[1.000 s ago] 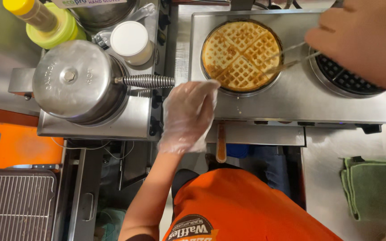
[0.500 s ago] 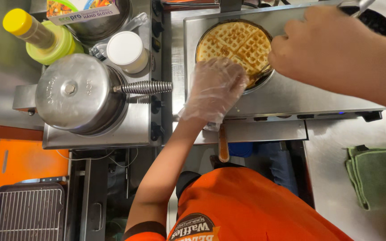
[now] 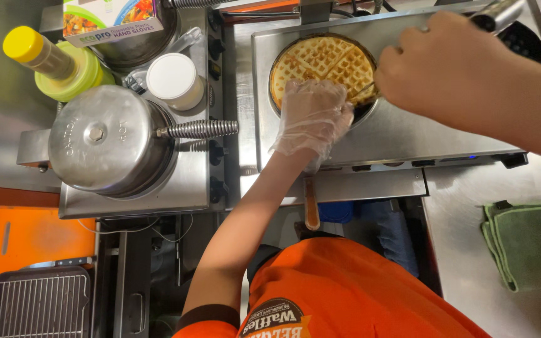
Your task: The person removes a cooked waffle from a waffle iron and places it on a wire rack. They spread a chocolate-hazelnut spread over the waffle, fold it in half, and place it into an orange paper sleeve.
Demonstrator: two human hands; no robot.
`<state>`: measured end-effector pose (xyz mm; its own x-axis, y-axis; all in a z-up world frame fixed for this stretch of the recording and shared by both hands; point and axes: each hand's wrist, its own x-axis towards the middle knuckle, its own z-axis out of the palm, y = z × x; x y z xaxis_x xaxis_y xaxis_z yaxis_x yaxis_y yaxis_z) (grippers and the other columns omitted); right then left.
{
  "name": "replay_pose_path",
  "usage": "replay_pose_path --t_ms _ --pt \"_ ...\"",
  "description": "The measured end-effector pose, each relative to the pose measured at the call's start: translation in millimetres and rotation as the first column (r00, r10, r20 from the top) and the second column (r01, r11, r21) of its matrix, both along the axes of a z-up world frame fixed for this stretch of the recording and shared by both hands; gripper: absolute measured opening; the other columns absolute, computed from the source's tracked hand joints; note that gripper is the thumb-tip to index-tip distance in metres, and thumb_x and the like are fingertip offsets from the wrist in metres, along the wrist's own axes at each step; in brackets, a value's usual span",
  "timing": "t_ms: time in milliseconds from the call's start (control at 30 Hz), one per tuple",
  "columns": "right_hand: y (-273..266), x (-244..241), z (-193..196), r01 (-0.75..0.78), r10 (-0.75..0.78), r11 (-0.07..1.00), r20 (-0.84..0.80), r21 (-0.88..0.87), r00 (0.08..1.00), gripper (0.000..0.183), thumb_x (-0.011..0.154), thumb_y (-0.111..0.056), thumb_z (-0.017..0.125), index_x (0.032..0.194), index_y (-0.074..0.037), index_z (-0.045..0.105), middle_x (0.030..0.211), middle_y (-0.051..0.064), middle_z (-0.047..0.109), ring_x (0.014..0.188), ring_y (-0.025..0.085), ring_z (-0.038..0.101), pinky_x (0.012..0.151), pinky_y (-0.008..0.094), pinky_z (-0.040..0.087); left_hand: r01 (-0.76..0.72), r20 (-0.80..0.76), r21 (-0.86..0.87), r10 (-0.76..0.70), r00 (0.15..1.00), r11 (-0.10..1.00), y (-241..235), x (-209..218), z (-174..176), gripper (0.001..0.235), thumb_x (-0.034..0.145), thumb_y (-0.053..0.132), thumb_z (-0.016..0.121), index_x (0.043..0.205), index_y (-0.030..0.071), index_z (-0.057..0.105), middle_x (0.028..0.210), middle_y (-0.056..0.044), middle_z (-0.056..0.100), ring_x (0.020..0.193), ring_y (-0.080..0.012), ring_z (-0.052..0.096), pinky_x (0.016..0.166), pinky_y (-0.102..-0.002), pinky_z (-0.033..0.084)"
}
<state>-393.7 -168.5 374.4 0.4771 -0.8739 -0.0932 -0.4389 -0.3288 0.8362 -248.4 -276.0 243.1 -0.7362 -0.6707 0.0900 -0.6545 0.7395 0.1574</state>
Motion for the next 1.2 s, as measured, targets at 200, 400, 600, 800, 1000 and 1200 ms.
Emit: replay_pose_path --t_ms 200,400,600,800,1000,1200 --pt "11.3 -0.2 21.1 0.007 -0.007 1.000 -0.104 0.003 0.995 0.011 0.084 -0.017 0.072 0.075 -0.020 0.067 0.074 -0.008 0.059 0.076 0.010 0.066 0.063 0.025 0.047 -0.009 -0.307 -0.268 -0.077 0.949 0.963 -12.7 -10.4 -20.1 0.038 0.076 0.044 0.068 0.096 0.012 0.073 0.092 -0.007 0.075 0.086 -0.0244 0.072 0.081 -0.051 0.044" --pt "0.4 0.0 2.5 -0.020 0.010 0.990 -0.071 -0.139 0.997 0.010 0.075 -0.022 0.075 0.074 -0.018 0.067 0.073 -0.007 0.057 0.079 0.010 0.066 0.065 0.023 0.046 -0.051 -0.125 -0.047 0.045 0.991 0.998 -10.9 -13.1 -20.2 0.027 0.096 0.040 0.058 0.102 0.017 0.072 0.094 -0.004 0.076 0.085 -0.0245 0.072 0.093 -0.047 0.046" --pt "0.1 -7.5 13.3 -0.076 0.047 0.983 -0.173 -0.167 0.984 0.012 0.079 -0.020 0.077 0.073 -0.017 0.068 0.064 -0.010 0.055 0.077 0.010 0.062 0.066 0.025 0.046 -0.113 -0.163 0.003 0.112 0.980 0.994 -8.7 -15.7 4.2 0.042 0.093 0.052 0.058 0.090 0.011 0.069 0.079 -0.007 0.073 0.072 -0.0240 0.070 0.077 -0.047 0.050" --pt "-8.5 -10.2 3.3 -0.143 0.117 0.928 -0.095 -0.344 0.989 0.011 0.071 -0.025 0.074 0.080 -0.021 0.072 0.078 -0.009 0.061 0.079 0.006 0.062 0.061 0.020 0.046 -0.155 -0.273 -0.117 0.118 0.955 0.981 -10.7 -20.9 -0.3 0.036 0.100 0.045 0.054 0.091 0.015 0.071 0.081 -0.004 0.074 0.075 -0.0219 0.071 0.081 -0.043 0.054" --pt "-26.0 -13.6 7.1 -0.158 0.147 0.949 -0.061 -0.274 0.987 0.009 0.078 -0.020 0.074 0.074 -0.019 0.066 0.064 -0.010 0.054 0.071 0.004 0.060 0.057 0.018 0.045 -0.193 -0.127 0.172 0.216 0.968 0.966 -0.1 -10.5 0.6 0.045 0.088 0.057 0.064 0.086 0.013 0.069 0.078 -0.005 0.071 0.071 -0.0211 0.069 0.072 -0.043 0.054" --pt "-12.0 -21.1 29.7 -0.279 0.184 0.927 -0.343 -0.251 0.921 0.007 0.091 -0.019 0.066 0.085 -0.019 0.063 0.074 -0.007 0.054 0.062 0.003 0.052 0.061 0.017 0.041 -0.116 -0.623 -0.290 -0.095 0.776 0.950 -5.2 -18.6 -43.8 0.038 0.097 0.046 0.055 0.093 0.011 0.068 0.085 -0.003 0.070 0.077 -0.0233 0.067 0.079 -0.043 0.052"
